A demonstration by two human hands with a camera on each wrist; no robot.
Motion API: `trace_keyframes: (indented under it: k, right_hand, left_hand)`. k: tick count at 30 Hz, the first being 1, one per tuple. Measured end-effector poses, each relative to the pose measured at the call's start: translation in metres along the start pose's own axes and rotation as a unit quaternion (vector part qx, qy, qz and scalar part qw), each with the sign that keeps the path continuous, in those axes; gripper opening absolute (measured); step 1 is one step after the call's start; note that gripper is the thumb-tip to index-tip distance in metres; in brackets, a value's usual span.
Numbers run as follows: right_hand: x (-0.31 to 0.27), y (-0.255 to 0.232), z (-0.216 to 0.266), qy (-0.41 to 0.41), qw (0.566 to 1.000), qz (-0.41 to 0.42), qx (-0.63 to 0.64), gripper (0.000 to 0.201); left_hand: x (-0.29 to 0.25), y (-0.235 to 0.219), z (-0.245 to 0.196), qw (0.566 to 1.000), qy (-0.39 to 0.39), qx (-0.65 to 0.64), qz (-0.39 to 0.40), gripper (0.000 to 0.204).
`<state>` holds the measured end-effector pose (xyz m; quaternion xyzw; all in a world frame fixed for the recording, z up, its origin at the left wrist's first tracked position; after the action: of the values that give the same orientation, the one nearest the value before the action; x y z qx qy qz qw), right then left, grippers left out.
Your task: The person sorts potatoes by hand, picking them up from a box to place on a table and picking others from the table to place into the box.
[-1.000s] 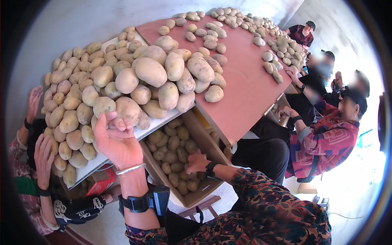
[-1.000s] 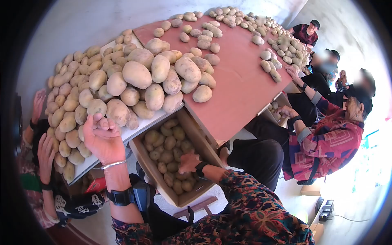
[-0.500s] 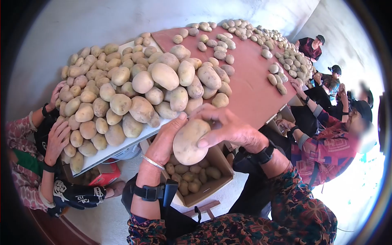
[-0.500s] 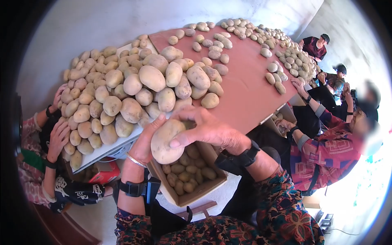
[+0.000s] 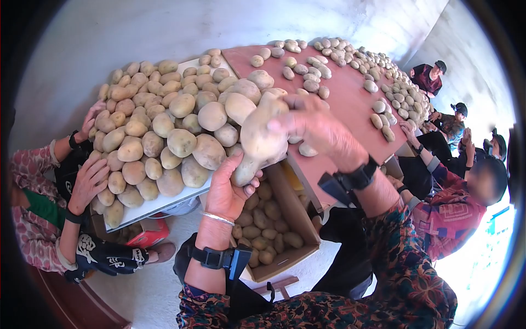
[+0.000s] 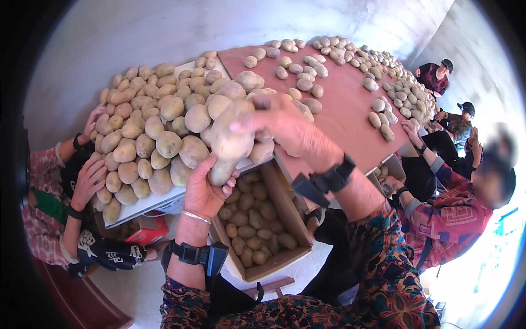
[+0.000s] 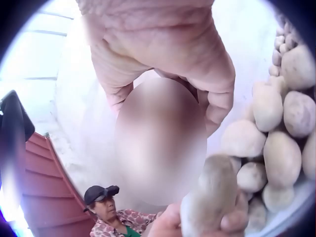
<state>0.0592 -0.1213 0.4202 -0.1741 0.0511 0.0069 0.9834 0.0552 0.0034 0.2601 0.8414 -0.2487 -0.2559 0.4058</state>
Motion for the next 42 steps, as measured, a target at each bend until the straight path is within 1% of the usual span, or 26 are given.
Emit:
trace_keyframes:
  k: [1,3,7,9,10,12,13,15,16,18,19,21,22,23,24,25,28,30,31,32,33,35,37,39,40,42]
  right_hand:
    - [0.017,-0.004,-0.007,-0.001,1.000,0.002,0.000,0.061]
    - [0.053,-0.012,-0.006,-0.061,0.991,0.004,0.115,0.058]
    - [0.110,-0.015,0.008,-0.076,0.991,-0.014,0.109,0.057]
    - [0.135,-0.019,0.008,-0.065,0.993,-0.068,0.072,0.054]
    - [0.154,-0.019,0.003,-0.066,0.993,-0.067,0.073,0.054]
    - [0.186,-0.018,-0.005,-0.034,0.987,-0.101,-0.117,0.053]
    - [0.196,-0.015,-0.006,-0.034,0.988,-0.100,-0.116,0.053]
    - [0.211,-0.012,0.001,-0.068,0.941,-0.129,-0.307,0.052]
    - [0.219,-0.009,-0.003,-0.068,0.941,-0.128,-0.305,0.052]
    - [0.230,0.003,0.006,-0.167,0.887,-0.147,-0.405,0.046]
    - [0.241,0.004,0.001,-0.167,0.887,-0.147,-0.405,0.046]
    - [0.254,0.041,-0.007,-0.203,0.813,-0.023,-0.545,0.042]
    - [0.252,0.042,-0.005,-0.204,0.813,-0.022,-0.545,0.042]
    - [0.241,0.059,-0.019,-0.143,0.807,0.101,-0.564,0.038]
    - [0.228,0.072,-0.037,-0.080,0.786,0.222,-0.572,0.034]
    - [0.224,0.071,-0.031,-0.080,0.785,0.222,-0.573,0.034]
    - [0.222,0.070,-0.021,-0.112,0.809,0.230,-0.530,0.033]
    - [0.221,0.040,0.012,-0.160,0.807,0.010,-0.568,0.032]
    - [0.215,0.034,0.014,-0.161,0.807,0.010,-0.569,0.032]
    - [0.199,0.017,0.029,-0.160,0.885,-0.030,-0.436,0.031]
    - [0.182,0.000,0.038,-0.156,0.941,-0.068,-0.293,0.030]
    - [0.157,0.010,0.041,-0.178,0.957,0.004,-0.227,0.034]
    - [0.109,0.046,0.043,-0.229,0.928,0.178,-0.234,0.041]
    - [0.057,0.075,0.032,-0.209,0.903,0.277,-0.255,0.048]
    - [0.041,0.081,0.033,-0.208,0.903,0.275,-0.255,0.048]
    - [0.017,0.098,0.014,-0.159,0.848,0.335,-0.379,0.051]
  left_hand:
    - [0.001,-0.002,0.003,1.000,-0.021,0.006,-0.004,0.034]
    - [0.000,-0.001,0.000,1.000,-0.020,-0.002,-0.024,0.033]
    - [-0.001,0.000,-0.005,0.999,-0.011,-0.006,-0.032,0.032]
    - [-0.002,0.000,-0.007,0.999,-0.005,-0.017,-0.043,0.032]
    - [-0.003,0.000,-0.010,0.999,0.001,-0.017,-0.052,0.034]
    - [-0.002,-0.004,-0.013,0.998,0.009,-0.018,-0.061,0.036]
    - [-0.003,-0.006,-0.015,0.998,0.014,-0.020,-0.059,0.035]
    - [-0.002,-0.006,-0.017,0.998,0.019,-0.021,-0.057,0.034]
    - [-0.002,-0.007,-0.018,0.997,0.024,-0.033,-0.070,0.033]
    - [-0.001,-0.010,-0.018,0.995,0.029,-0.044,-0.083,0.031]
    - [-0.001,-0.010,-0.017,0.996,0.027,-0.044,-0.077,0.030]
    - [0.000,-0.011,-0.016,0.996,0.025,-0.044,-0.072,0.029]
    - [0.001,-0.010,-0.017,0.996,0.026,-0.039,-0.073,0.029]
    - [0.001,-0.010,-0.017,0.996,0.026,-0.033,-0.073,0.029]
    - [0.001,-0.012,-0.017,0.996,0.026,-0.033,-0.073,0.029]
    - [0.002,-0.013,-0.017,0.997,0.027,-0.041,-0.066,0.029]
    - [0.001,-0.013,-0.018,0.996,0.031,-0.050,-0.068,0.030]
    - [0.000,-0.014,-0.019,0.995,0.033,-0.052,-0.074,0.030]
    - [0.000,-0.013,-0.020,0.996,0.035,-0.045,-0.067,0.031]
    - [0.000,-0.012,-0.021,0.997,0.038,-0.038,-0.060,0.032]
    - [-0.001,-0.011,-0.021,0.997,0.038,-0.039,-0.059,0.032]
    - [-0.005,-0.004,-0.029,0.996,0.069,-0.017,-0.045,0.036]
    - [-0.007,0.001,-0.033,0.997,0.076,0.007,-0.022,0.036]
    - [-0.008,0.009,-0.033,0.996,0.081,0.032,0.002,0.036]
    - [-0.010,0.010,-0.037,0.994,0.099,0.052,-0.005,0.037]
    - [-0.011,0.011,-0.038,0.990,0.118,0.072,-0.011,0.037]
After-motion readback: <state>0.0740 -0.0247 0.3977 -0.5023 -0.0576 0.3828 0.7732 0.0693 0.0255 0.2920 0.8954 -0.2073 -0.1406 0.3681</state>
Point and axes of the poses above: each hand's wrist, its own x-axis towards the middle knuckle, its own y-axis out of the palm, z = x × y, the point moved 10 cm from there along x, towards the middle knuckle
